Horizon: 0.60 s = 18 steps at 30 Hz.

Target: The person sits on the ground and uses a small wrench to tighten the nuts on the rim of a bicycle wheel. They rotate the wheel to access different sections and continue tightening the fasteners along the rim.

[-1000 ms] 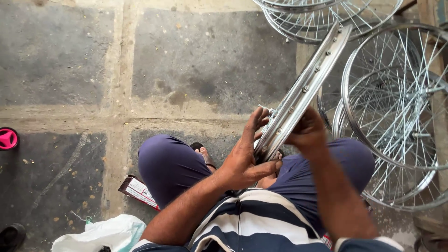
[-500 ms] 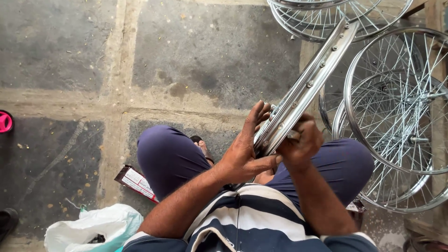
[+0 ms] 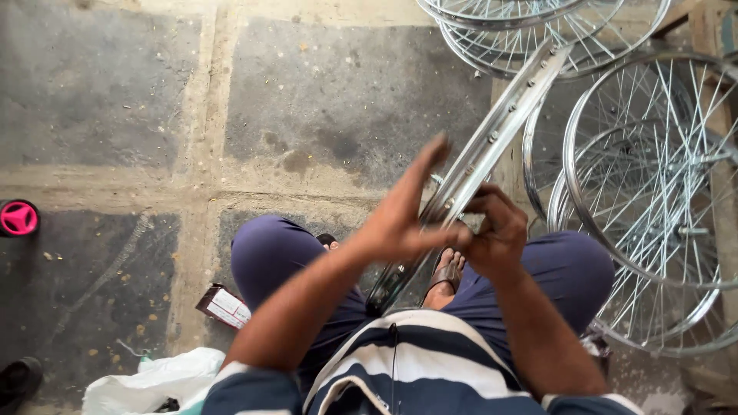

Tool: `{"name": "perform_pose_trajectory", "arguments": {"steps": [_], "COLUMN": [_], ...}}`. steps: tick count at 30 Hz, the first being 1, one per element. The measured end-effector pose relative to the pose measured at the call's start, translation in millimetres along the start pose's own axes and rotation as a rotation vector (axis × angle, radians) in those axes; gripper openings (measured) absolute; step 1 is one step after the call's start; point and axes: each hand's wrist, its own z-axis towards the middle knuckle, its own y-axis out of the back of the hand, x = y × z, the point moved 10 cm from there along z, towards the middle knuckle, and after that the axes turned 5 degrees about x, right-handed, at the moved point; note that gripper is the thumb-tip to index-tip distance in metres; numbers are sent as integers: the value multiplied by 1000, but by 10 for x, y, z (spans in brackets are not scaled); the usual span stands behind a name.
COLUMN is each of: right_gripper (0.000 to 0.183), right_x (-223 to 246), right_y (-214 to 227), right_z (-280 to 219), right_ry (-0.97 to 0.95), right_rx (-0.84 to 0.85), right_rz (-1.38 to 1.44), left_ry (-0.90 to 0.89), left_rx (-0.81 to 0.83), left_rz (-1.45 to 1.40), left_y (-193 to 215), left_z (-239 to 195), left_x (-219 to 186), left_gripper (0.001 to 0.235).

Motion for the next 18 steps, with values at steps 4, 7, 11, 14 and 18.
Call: {"name": "perform_pose_trajectory", "arguments": {"steps": [4,7,11,14,18], "right_gripper": [27,25,27,23,17], "right_x": [76,-80,-363,-769,-1462], "right_y": [163,305,24,-165,-411], "right_z": [87,104,-115,-241,-481], "right_ry": [-8,-91,-112,-161,-512], "right_rx": [-15,-74,95,118,-23], "right_rz": [-106,182,336,679,1183], "left_ry": [61,56,123,7,-25], "left_rx": [114,31,-3,-53,-68], "left_rz": [-437,-369,-365,-160,-34], "left_y": [-11,-40,-171,-149,-158], "left_z": [443,239,-336,-492,-494], "left_x": [152,142,135,-23,-96], "left_gripper": [122,115,106,100,101]}}
